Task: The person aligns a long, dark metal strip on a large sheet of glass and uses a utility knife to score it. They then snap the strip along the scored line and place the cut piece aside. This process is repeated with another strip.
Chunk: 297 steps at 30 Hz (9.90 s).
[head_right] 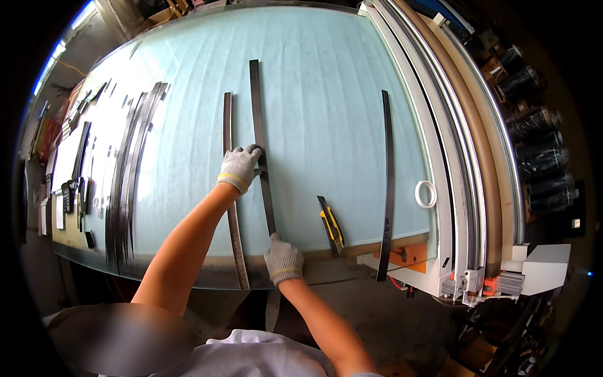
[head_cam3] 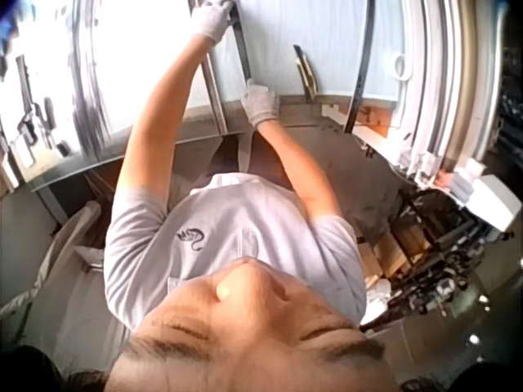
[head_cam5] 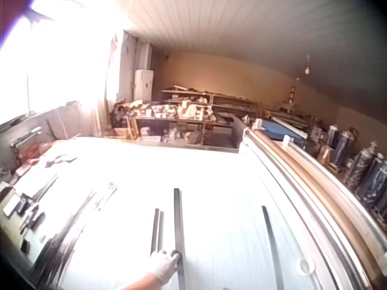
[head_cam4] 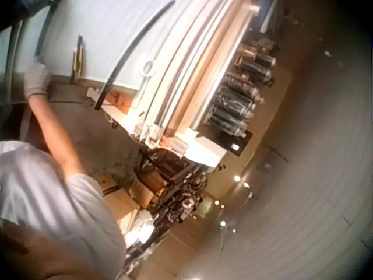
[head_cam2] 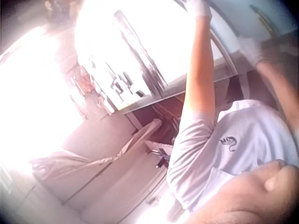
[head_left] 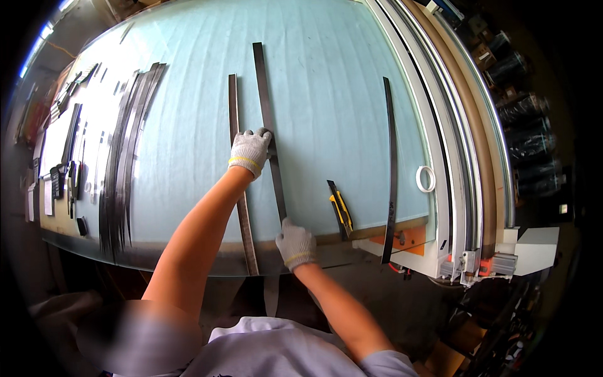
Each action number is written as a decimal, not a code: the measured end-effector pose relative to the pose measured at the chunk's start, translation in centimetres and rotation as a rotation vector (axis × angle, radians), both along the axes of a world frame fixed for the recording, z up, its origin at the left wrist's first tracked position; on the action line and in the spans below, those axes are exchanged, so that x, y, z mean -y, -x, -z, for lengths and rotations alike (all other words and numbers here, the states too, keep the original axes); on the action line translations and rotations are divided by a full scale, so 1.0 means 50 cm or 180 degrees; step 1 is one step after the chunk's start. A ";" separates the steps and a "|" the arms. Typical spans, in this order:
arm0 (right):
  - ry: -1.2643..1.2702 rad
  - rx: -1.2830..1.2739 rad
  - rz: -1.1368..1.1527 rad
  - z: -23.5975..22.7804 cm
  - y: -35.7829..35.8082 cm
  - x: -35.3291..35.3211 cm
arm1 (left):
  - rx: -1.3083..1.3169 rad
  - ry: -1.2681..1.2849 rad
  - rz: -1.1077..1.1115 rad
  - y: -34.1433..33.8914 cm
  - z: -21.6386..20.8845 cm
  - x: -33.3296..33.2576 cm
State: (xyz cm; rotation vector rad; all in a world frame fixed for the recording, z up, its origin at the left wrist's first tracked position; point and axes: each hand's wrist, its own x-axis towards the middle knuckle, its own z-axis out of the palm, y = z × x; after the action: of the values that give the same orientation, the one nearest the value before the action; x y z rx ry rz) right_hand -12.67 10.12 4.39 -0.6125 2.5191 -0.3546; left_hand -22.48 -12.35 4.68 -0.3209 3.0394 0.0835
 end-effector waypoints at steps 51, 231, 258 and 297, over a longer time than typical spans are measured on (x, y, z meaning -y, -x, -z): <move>0.0227 -0.0870 0.0436 0.031 -0.249 -0.207 | -0.0502 -0.0187 0.0456 0.033 0.017 0.029; 0.1081 -0.0603 0.0346 0.069 -0.234 -0.230 | -0.0780 -0.0228 0.0388 0.022 0.035 0.021; 0.1487 -0.0892 0.1779 -0.078 -0.188 -0.374 | -0.0845 -0.1628 -0.1179 -0.271 0.019 -0.092; 0.0902 0.0166 0.1179 0.010 0.179 -0.226 | 0.0337 -0.0559 -0.0529 -0.251 -0.052 -0.162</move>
State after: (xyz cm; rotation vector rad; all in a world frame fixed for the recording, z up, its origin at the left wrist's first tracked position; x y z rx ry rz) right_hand -21.63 21.41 3.89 -0.2274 2.5454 -0.8608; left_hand -9.92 -4.25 7.29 -0.5435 2.8695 0.3306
